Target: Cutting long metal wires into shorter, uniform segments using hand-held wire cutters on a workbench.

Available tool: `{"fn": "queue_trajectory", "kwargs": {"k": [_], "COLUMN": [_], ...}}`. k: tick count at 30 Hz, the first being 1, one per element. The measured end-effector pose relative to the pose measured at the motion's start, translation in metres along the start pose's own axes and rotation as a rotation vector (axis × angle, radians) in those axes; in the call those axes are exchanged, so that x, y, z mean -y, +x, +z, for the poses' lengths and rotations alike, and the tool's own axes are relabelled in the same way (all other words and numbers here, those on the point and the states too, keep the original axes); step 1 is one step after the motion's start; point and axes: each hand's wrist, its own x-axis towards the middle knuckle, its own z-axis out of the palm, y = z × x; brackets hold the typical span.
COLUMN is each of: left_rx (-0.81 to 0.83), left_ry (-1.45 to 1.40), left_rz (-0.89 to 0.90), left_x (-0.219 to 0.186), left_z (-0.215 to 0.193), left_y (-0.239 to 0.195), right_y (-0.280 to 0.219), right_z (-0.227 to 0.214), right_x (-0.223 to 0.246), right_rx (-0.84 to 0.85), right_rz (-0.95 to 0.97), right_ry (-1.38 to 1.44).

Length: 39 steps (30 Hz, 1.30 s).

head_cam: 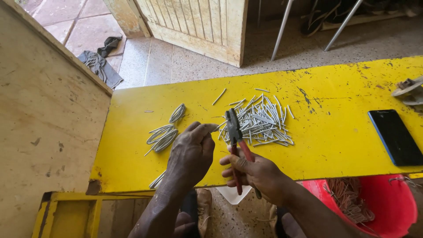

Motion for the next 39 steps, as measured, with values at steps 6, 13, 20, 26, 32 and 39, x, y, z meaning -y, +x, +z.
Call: {"fn": "queue_trajectory", "kwargs": {"k": [6,13,20,26,32,39], "left_rx": [-0.015,0.093,0.05,0.046,-0.013,-0.028], "left_ry": [0.158,0.019,0.15,0.234,0.138,0.091], "left_rz": [-0.085,-0.266,-0.265,-0.285,-0.262,-0.099], "left_x": [0.0,-0.016,-0.012,-0.019,-0.014,-0.001], "left_z": [0.004,0.0,0.002,0.006,0.005,0.015], "left_y": [0.003,0.002,0.004,0.005,0.005,0.007], "right_y": [-0.025,-0.023,-0.033,-0.033,-0.037,-0.048], "right_z": [0.015,0.002,0.015,0.009,0.009,0.021], "right_x": [0.027,0.028,0.04,0.033,0.035,0.047], "right_rx": [-0.026,-0.023,-0.11,0.084,0.129,-0.008], "right_rz": [0.097,0.081,0.113,-0.058,-0.064,0.072], "right_ry": [-0.035,-0.121,-0.162,-0.395,-0.441,-0.727]}}
